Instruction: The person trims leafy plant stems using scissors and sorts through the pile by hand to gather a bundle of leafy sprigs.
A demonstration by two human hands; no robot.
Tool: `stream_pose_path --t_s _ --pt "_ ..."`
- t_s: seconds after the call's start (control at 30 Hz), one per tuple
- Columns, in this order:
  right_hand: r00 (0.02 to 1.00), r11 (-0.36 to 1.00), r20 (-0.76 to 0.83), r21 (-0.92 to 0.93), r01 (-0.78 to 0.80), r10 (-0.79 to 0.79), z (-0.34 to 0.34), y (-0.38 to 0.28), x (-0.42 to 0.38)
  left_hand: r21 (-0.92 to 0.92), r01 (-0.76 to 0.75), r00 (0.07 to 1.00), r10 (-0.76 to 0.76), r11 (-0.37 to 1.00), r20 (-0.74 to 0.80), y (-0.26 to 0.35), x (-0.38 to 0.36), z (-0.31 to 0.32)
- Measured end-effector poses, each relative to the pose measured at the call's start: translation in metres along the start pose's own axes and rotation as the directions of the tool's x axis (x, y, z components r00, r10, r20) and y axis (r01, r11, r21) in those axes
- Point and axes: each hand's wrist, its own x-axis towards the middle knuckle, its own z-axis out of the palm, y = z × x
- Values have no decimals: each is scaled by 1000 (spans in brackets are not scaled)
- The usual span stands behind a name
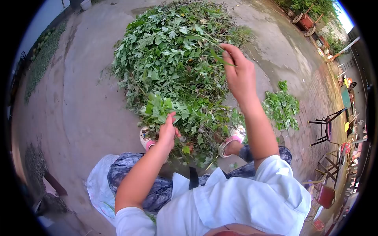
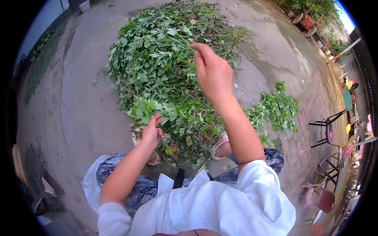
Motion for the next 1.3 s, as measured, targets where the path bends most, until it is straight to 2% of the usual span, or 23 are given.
stream_pose_path --t_s 0.03,0.1,0.17,0.2,0.27,0.33,0.4,0.43,0.5,0.57,0.6,0.63,0.67,0.7,0.73,0.77,0.83,0.9,1.0,1.1,1.13,1.23,1.3 --pt "982 982 -27 -3 186 -187 17 -28 -5 23 14 1000 -14 1000 -1 -2 -1 -1" --pt "910 916 101 64 396 -401 57 -88 -29 32 0 1000 0 1000 9 -9 8 -8" --pt "756 788 225 170 591 -615 91 -156 -71 73 -97 995 96 993 28 -8 9 -14" --pt "680 672 154 413 615 -717 110 -189 -99 41 -115 993 113 992 42 3 -5 -10" --pt "495 418 92 680 603 -864 131 -254 -161 -52 -116 993 117 992 19 9 -12 -11" --pt "148 115 45 856 504 -988 142 -302 -218 -67 -128 992 129 989 4 15 -21 -14" --pt "28 -95 -116 913 397 -993 128 -316 -242 -137 -163 986 165 977 6 20 -28 -18" --pt "27 -97 -118 912 400 -993 128 -315 -243 -136 -166 986 168 977 6 21 -30 -22" --pt "52 49 40 984 172 -998 128 -310 -238 -159 -162 987 163 974 -8 23 -34 -29" --pt "134 345 326 924 164 -936 130 -285 -192 -160 -170 985 171 972 -5 22 -35 -39" --pt "358 389 306 902 189 -882 149 -262 -173 -166 -168 986 169 972 -9 21 -35 -44" --pt "435 565 435 791 234 -789 152 -235 -137 -172 -169 986 169 971 -10 21 -35 -48" --pt "631 697 466 697 170 -620 159 -203 -106 -138 -192 981 185 972 -57 16 -24 -52" --pt "784 813 392 534 232 -482 180 -163 -80 -216 -191 981 182 958 -59 15 -23 -52" --pt "879 921 370 352 167 -301 196 -118 -54 -292 -189 982 179 938 -61 14 -23 -52" --pt "924 988 360 130 88 -130 204 -71 -33 -215 -155 988 148 964 -50 25 -36 -49" --pt "968 984 251 -175 19 26 221 24 -12 -230 -153 988 154 961 -14 31 -43 -41" --pt "931 851 360 -505 143 57 225 92 -2 -263 -107 989 129 959 70 35 -49 -34" --pt "855 633 503 -704 322 125 217 130 4 -249 -88 991 111 965 81 35 -45 -30" --pt "774 655 583 -689 310 246 215 155 6 -242 -77 992 98 967 79 31 -40 -32" --pt "805 749 572 -601 279 159 207 155 8 -238 -83 992 104 968 77 30 -39 -32" --pt "922 955 351 -178 238 -164 171 138 31 -234 -90 992 109 968 69 26 -37 -34" --pt "972 928 230 370 -38 -52 129 95 47 -234 -93 992 110 968 63 23 -34 -38"
